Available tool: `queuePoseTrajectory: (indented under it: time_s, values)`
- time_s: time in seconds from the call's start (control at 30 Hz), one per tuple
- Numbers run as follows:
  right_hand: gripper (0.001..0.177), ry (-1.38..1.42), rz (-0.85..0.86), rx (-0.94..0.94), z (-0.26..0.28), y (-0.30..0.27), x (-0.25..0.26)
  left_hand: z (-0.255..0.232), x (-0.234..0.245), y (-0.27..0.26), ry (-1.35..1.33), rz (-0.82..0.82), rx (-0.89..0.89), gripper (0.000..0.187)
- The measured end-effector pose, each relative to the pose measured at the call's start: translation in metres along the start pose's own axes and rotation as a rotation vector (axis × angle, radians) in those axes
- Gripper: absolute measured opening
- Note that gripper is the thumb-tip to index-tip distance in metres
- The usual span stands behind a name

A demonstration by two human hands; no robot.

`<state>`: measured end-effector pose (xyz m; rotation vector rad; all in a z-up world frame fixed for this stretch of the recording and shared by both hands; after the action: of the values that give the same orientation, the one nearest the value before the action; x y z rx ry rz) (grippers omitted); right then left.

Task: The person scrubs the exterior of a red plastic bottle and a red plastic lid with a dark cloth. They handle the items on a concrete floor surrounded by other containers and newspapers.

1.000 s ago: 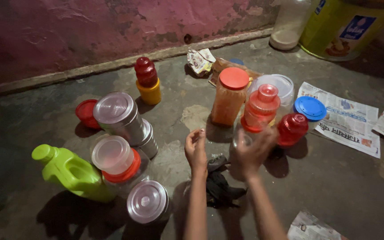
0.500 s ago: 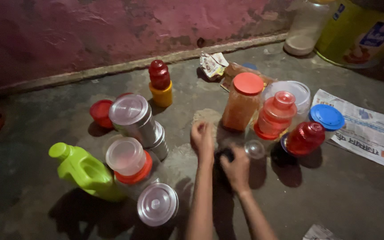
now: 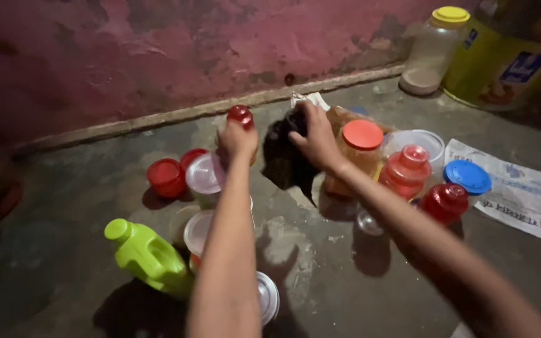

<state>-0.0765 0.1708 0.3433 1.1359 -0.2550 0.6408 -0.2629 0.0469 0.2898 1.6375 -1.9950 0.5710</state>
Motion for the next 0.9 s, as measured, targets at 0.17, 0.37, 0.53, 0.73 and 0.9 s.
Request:
queuePoseTrajectory:
  time_s: [0.17,0.37,0.53,0.73,0.9]
  values:
    - [0.046,-0.165,0.437,0.235,0.011,0.068,-0.01,0.002,-0.015,0.028,0.089,0.017,-0.115,0.033]
    - [0.042,-0.253,0.376,0.138,-0.013,0.105,0.006,0.013,-0.006,0.037,-0.08,0.06,-0.029,0.026]
    - [0.035,-0.185,0.387,0.125,-0.055,0.093,-0.021,0.022,0.021,0.054,0.018,-0.023,-0.117,0.03]
    - [0.027,-0.128,0.315,0.045,-0.132,0.09,-0.106,0.051,0.042,0.065,0.197,-0.038,-0.068,0.036]
    - [0.027,-0.076,0.018,-0.05,-0.148,0.103,-0.151,0.038,0.044,0.074,0.117,-0.08,-0.052,0.034]
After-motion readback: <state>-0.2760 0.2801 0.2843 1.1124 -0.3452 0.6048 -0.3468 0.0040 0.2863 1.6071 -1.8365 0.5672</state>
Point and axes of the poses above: each hand's wrist, its own y-axis towards the middle knuckle, its own x-axis out of the back of the hand, z = x × y, the point moved 8 cm from there along y, towards the middle knuckle, and after that the axes turned 6 degrees about x, right-handed, at the moved point
